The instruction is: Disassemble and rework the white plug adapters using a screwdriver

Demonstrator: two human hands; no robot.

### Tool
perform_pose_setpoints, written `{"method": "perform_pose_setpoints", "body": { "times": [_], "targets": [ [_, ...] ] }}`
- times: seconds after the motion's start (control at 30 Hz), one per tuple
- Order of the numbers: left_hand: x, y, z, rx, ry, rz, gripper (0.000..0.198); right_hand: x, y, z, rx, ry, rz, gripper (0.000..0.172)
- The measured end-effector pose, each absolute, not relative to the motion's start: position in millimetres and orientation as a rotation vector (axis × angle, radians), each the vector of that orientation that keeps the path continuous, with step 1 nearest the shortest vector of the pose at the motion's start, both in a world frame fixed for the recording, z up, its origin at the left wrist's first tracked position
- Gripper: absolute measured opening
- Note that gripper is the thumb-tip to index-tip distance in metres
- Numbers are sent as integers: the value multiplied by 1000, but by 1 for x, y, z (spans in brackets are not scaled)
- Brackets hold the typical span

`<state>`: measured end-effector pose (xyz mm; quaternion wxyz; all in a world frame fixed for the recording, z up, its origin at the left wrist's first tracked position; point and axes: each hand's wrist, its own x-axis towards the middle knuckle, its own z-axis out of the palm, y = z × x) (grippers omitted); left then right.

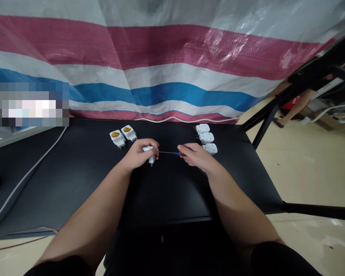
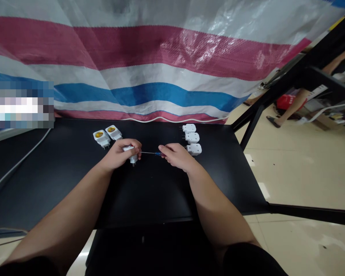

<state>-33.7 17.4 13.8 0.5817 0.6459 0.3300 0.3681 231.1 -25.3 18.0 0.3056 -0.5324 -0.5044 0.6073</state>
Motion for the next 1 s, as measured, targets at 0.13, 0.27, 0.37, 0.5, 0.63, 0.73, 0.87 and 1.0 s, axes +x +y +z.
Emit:
{"method": "perform_pose_setpoints", "body": {
  "times": [0.13,0.27,0.37,0.5,0.63,0.73,0.87,1.0],
  "targets": [
    [-33,18,12,1473,791,882,23,230,-24,15,-1392,-1466,1389,52],
    [-32,17,13,1437,796,879,24,229,-25,21,-1387,-1574,1172,53],
    [-32,17,13,1422,806,874,24,226,-28,27,-1363,-1581,1106,45],
    [-33,17,12,1422,768,799,25,225,-31,31,-1286,-1587,999,34],
    [-35,18,9,1408,695,726,25,228,-32,33,-1209,-1686,895,25],
    [-36,18,8,1375,675,723,22,230,-34,37,-1121,-1782,788,19],
    [-36,17,10,1352,637,660,15,231,-36,35,-1127,-1765,730,17],
    [-34,16,12,1357,630,686,15,229,-35,31,-1207,-1661,871,29]
  ]
}}
